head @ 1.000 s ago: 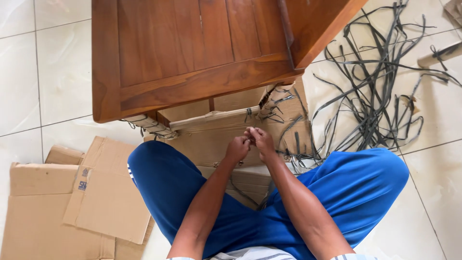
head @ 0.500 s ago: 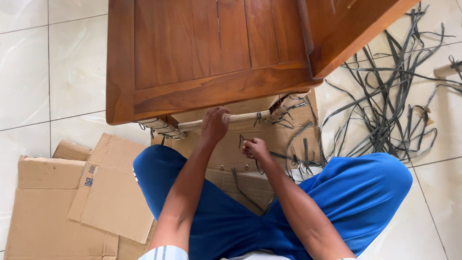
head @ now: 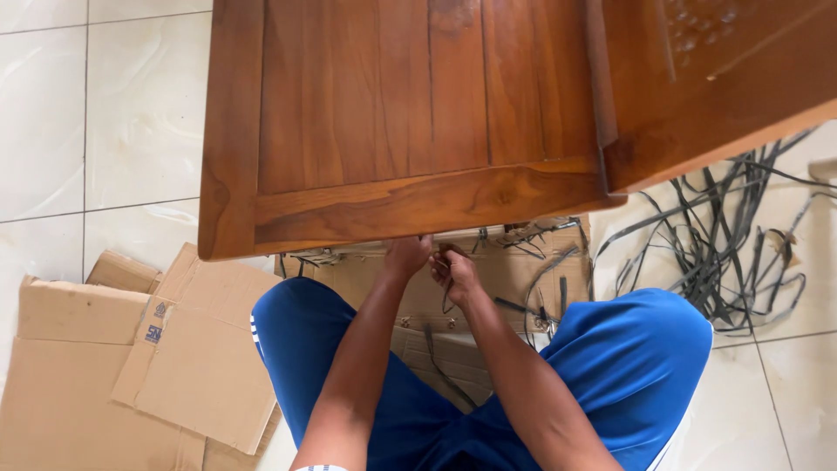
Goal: Tying protective plastic straps around the legs and frame of a wooden chair.
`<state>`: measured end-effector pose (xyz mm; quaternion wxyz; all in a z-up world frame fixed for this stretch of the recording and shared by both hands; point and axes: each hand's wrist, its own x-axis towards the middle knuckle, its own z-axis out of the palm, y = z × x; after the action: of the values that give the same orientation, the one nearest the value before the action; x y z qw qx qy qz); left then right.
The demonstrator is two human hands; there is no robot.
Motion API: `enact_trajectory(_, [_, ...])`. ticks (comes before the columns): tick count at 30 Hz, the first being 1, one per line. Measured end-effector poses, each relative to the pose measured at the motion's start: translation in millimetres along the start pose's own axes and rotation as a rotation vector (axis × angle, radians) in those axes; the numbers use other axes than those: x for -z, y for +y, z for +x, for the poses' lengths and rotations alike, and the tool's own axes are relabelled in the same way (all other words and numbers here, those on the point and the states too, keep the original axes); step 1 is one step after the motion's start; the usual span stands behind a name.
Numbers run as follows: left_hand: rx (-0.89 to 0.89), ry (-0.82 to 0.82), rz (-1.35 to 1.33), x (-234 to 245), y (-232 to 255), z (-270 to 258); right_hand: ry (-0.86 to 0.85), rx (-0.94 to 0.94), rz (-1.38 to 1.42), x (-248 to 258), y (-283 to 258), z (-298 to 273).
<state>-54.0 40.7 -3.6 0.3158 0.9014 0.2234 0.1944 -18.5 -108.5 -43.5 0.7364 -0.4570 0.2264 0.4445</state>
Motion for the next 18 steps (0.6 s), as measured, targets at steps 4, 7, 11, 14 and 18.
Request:
enact_trajectory(4, [-0.250,-0.180,0.167,-35,-44,-5,-0.117,0.020,0.108,1,13,30])
enact_trajectory(7, [-0.448,-0.122,0.334,-32,-36,1,-0.144,0.001,0.156,-26,0,9])
enact_trajectory(11, [-0.325,-0.109,0.287,-22,-15,2,-0.122,0.031,0.170,-41,-4,0])
enact_trajectory(14, [-0.433,0.020,0.114,-12,-9,7,-0.156,0.155,0.119,-6,28,50])
enact_trajectory(18, [-0.394,0.028,0.226,-13,-12,5,-0.166,0.126,0.144,-2,33,55])
